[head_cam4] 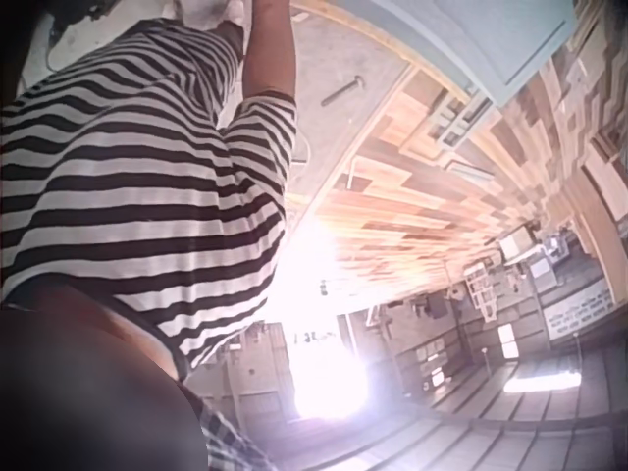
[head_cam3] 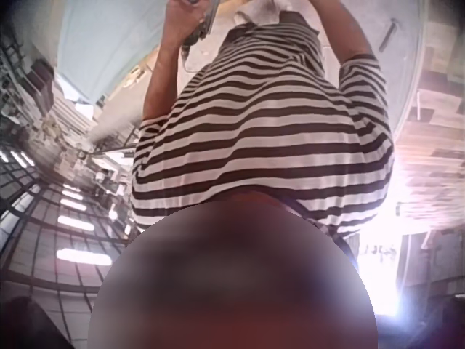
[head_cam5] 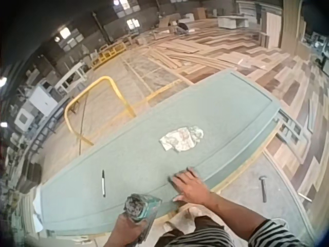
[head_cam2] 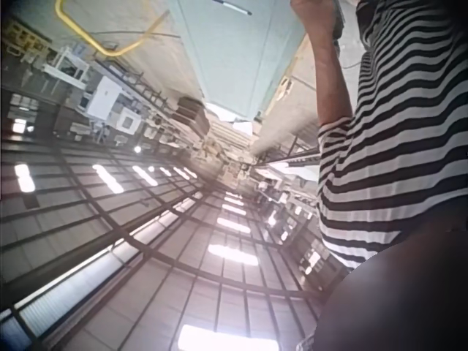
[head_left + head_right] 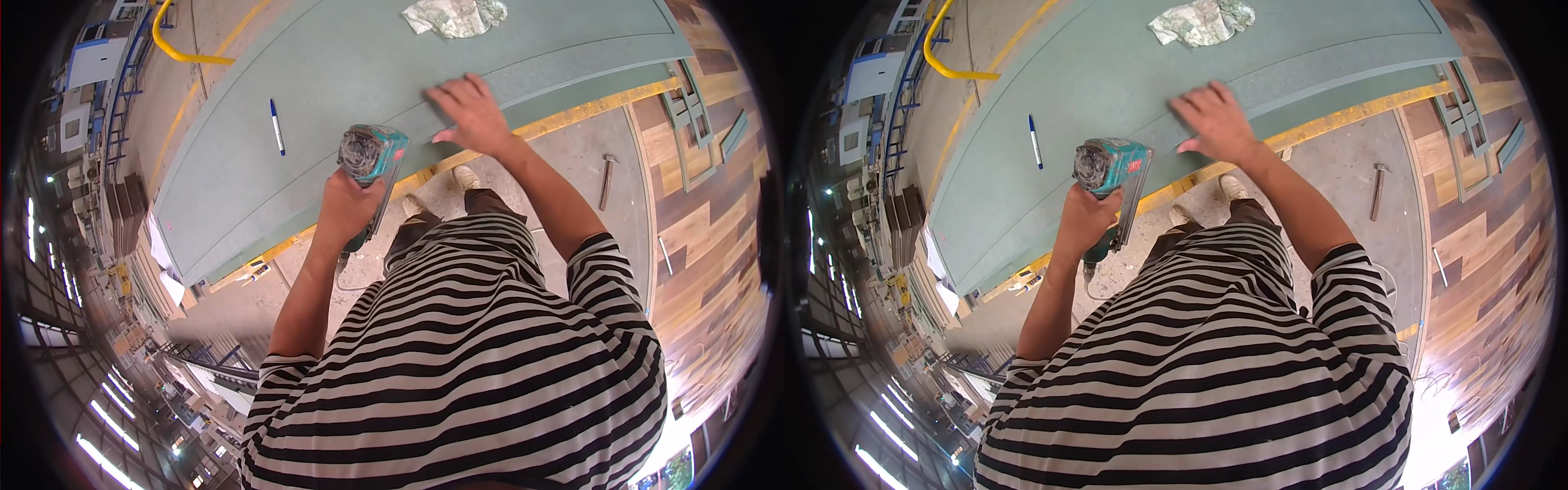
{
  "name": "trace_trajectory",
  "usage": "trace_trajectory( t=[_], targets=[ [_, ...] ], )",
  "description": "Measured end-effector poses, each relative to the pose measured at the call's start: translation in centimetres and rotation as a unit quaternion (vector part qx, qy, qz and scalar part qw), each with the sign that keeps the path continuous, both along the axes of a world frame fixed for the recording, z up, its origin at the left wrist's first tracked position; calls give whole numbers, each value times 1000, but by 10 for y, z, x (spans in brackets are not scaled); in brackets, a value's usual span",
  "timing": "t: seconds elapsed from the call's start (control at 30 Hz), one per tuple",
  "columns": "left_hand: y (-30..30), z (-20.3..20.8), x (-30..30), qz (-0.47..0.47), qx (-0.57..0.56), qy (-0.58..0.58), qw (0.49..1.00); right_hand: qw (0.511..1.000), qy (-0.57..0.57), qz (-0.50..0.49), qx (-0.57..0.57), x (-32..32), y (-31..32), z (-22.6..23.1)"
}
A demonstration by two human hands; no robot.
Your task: Assembling a large panel or component using a pneumatic stapler.
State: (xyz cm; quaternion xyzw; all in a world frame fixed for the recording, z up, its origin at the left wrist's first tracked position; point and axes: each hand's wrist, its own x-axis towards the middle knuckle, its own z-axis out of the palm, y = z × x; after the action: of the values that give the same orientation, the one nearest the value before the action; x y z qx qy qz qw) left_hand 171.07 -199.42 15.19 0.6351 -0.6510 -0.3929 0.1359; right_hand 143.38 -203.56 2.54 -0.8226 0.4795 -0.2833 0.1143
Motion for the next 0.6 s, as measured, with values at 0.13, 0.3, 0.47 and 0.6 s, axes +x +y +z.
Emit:
trace_trajectory(
  t=[0.13, 0.3, 0.47, 0.6],
  targets=[
    [-6, 14, -7, -5, 32, 10, 999, 999, 8, -42, -17, -14, 0, -7],
    [-9, 12, -8, -16, 13, -13, 1000, 999, 8, -37, -15, -16, 0, -8],
    [-12, 18, -11, -13, 47, -28, 998, 999, 9, -34, -13, -16, 0, -8],
    [-11, 9, -11, -31, 13, -33, 999, 999, 2, -36, -22, -16, -1, -7]
  ],
)
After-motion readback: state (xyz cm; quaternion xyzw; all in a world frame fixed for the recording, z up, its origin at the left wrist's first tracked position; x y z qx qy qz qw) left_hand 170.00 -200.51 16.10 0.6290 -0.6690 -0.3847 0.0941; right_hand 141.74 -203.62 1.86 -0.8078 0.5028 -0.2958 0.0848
